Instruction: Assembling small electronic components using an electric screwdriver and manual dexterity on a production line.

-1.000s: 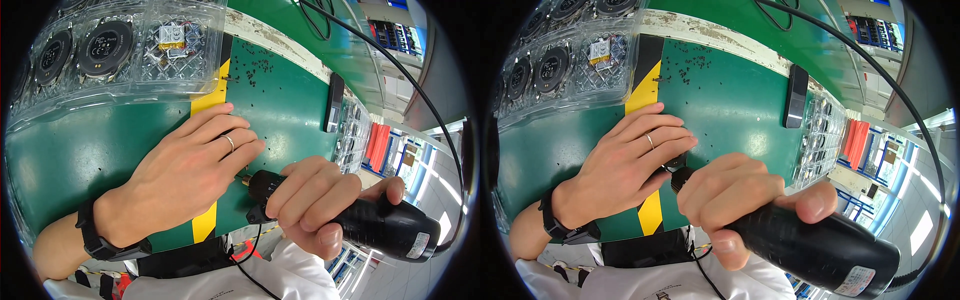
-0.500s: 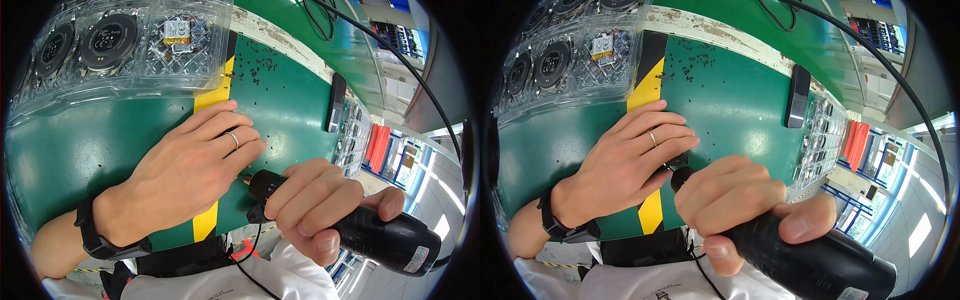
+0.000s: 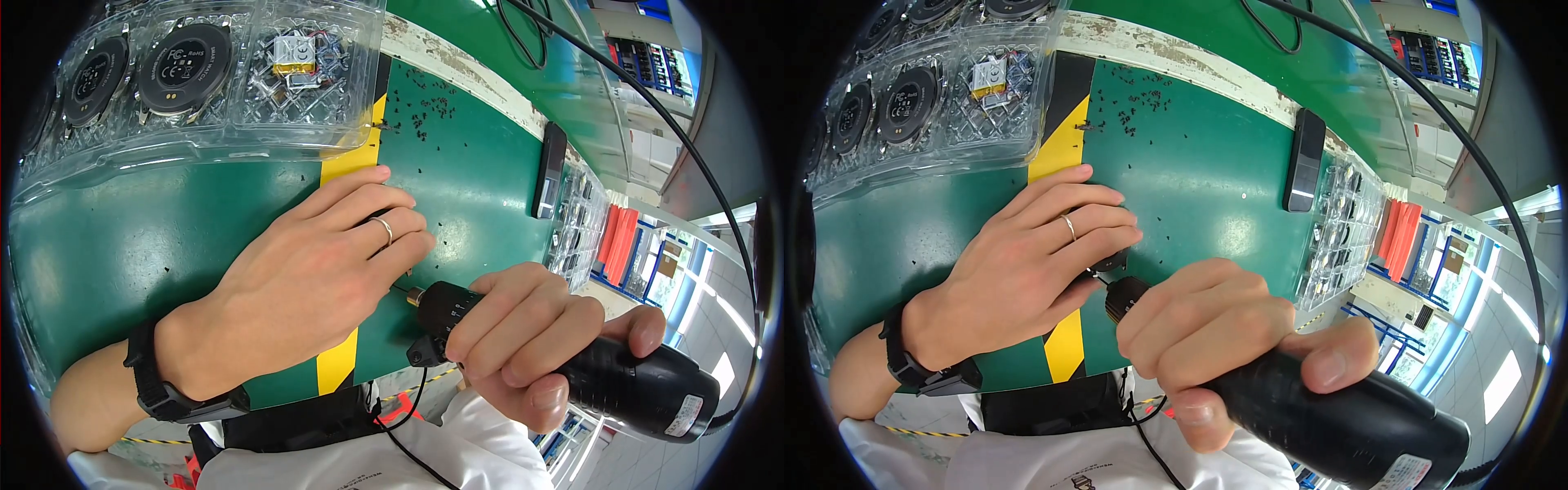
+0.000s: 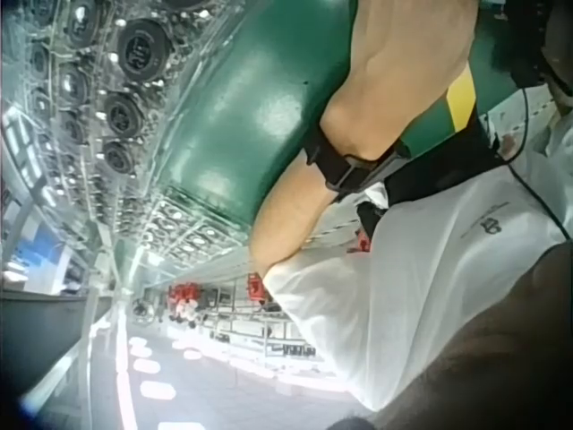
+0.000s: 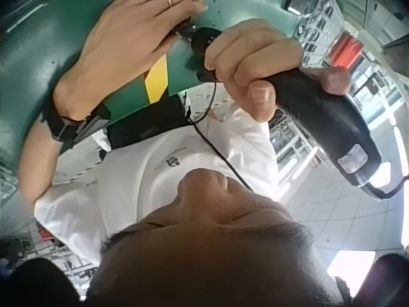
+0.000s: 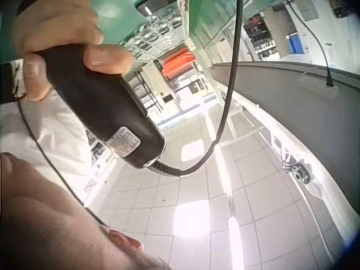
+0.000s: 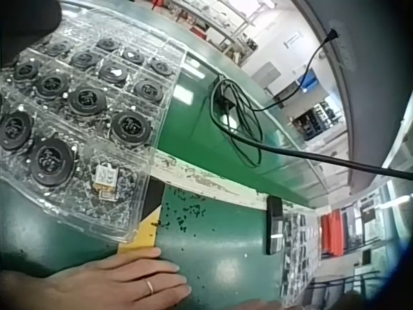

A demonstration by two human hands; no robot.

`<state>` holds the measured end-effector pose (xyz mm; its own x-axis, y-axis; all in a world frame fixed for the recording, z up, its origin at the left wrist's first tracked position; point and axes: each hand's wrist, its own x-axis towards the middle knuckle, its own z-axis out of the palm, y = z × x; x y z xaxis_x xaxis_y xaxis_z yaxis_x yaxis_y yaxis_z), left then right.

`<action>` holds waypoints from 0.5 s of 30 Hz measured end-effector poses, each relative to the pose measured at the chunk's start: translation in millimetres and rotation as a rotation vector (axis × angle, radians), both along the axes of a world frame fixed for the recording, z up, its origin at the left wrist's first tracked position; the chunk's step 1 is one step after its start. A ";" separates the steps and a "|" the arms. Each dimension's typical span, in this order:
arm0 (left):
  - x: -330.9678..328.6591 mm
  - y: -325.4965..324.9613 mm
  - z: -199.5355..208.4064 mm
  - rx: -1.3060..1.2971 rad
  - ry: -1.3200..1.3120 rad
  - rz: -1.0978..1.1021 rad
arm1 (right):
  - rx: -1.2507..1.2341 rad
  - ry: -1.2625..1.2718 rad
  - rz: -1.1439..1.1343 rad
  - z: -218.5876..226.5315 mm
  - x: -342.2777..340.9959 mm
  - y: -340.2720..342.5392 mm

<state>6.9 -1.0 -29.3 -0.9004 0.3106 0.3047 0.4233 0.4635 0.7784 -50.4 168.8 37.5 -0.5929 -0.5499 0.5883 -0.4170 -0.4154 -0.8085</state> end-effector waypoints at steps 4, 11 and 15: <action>-0.7 -1.1 2.7 0.008 -0.001 -0.013 | -0.012 0.039 -0.020 1.6 -3.4 3.3; -1.9 -0.7 5.1 -0.001 -0.008 -0.024 | -0.037 0.000 0.089 4.1 -21.1 13.2; -0.7 -1.1 4.3 0.004 -0.016 -0.013 | -0.004 -0.009 0.073 1.7 -18.4 11.3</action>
<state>6.2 -2.1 -25.1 -0.9011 0.3210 0.2915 0.4167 0.4548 0.7871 -68.8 180.0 39.2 -0.5561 -0.5898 0.5855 -0.3784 -0.4476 -0.8103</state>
